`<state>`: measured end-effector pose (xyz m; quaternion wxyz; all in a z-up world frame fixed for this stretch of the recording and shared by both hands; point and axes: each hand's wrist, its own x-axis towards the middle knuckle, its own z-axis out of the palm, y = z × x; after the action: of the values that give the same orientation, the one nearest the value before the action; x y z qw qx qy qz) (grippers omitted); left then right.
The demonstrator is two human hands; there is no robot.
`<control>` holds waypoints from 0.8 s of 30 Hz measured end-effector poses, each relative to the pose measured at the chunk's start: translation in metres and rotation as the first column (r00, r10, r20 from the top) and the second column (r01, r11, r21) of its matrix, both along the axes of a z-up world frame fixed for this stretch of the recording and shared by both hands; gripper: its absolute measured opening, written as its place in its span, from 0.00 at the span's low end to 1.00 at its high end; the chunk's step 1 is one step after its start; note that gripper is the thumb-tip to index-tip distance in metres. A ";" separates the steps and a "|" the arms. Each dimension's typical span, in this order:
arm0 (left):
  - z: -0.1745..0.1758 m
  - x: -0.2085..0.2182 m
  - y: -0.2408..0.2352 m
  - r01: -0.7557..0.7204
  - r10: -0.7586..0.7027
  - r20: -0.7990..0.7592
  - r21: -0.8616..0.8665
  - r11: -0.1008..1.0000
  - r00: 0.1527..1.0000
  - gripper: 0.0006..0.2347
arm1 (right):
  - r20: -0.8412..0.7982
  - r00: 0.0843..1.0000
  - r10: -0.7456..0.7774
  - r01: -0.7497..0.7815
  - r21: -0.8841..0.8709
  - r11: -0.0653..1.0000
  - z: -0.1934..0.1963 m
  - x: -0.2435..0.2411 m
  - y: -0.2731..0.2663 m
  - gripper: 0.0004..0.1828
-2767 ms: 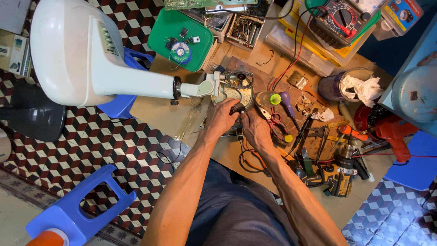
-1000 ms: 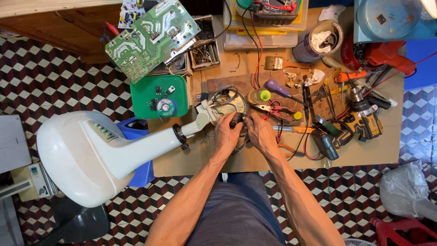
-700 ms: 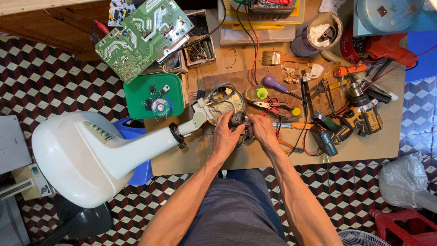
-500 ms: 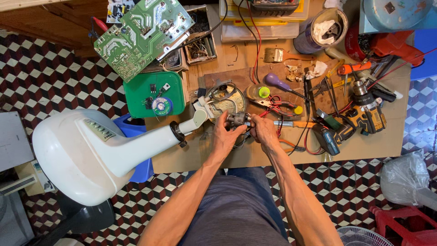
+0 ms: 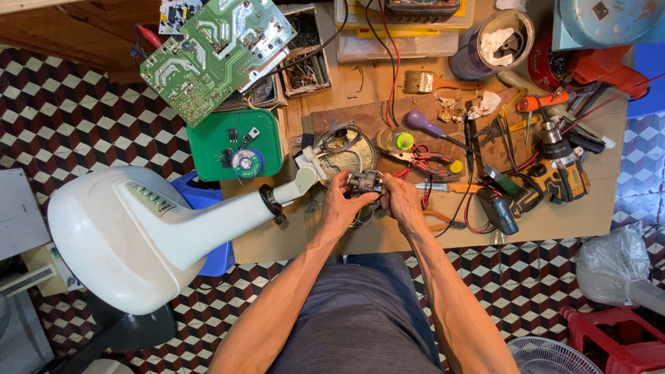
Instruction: The person works on a disassembled fan motor on a cluttered workbench. They manipulate the motor components, apply liquid from a bottle, and use a soldering iron on the motor parts.
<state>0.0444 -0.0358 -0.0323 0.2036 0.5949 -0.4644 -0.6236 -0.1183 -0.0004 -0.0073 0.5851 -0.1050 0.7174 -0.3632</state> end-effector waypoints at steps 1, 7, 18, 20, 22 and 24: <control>0.002 0.000 -0.001 0.001 -0.001 -0.005 0.022 1.000 1.000 0.42 | 0.004 1.000 -0.016 0.016 0.004 1.000 -0.002 0.000 0.000 0.22; 0.009 0.001 -0.002 0.011 -0.011 -0.004 0.045 0.999 1.000 0.41 | 0.025 0.994 -0.106 0.105 0.055 0.993 -0.005 0.003 -0.004 0.25; 0.003 0.001 0.002 0.024 -0.024 -0.020 -0.016 1.000 0.999 0.41 | -0.117 0.990 0.078 -0.071 0.064 0.995 0.027 0.004 -0.005 0.20; 0.003 0.000 0.003 -0.006 0.005 -0.035 -0.028 1.000 0.999 0.42 | -0.192 0.971 0.141 -0.142 0.010 0.990 0.024 0.006 -0.003 0.21; 0.004 -0.001 0.003 -0.024 0.022 -0.058 -0.035 0.999 0.998 0.42 | -0.209 0.967 0.148 -0.158 -0.029 0.987 0.018 0.005 -0.001 0.21; 0.005 -0.001 0.001 -0.032 0.028 -0.090 -0.036 0.999 0.996 0.42 | -0.164 0.981 0.105 -0.115 -0.053 0.992 0.010 0.004 0.001 0.21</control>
<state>0.0434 -0.0344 -0.0277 0.2445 0.5696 -0.4574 -0.6377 -0.1144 0.0009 0.0026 0.5410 -0.1917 0.7437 -0.3428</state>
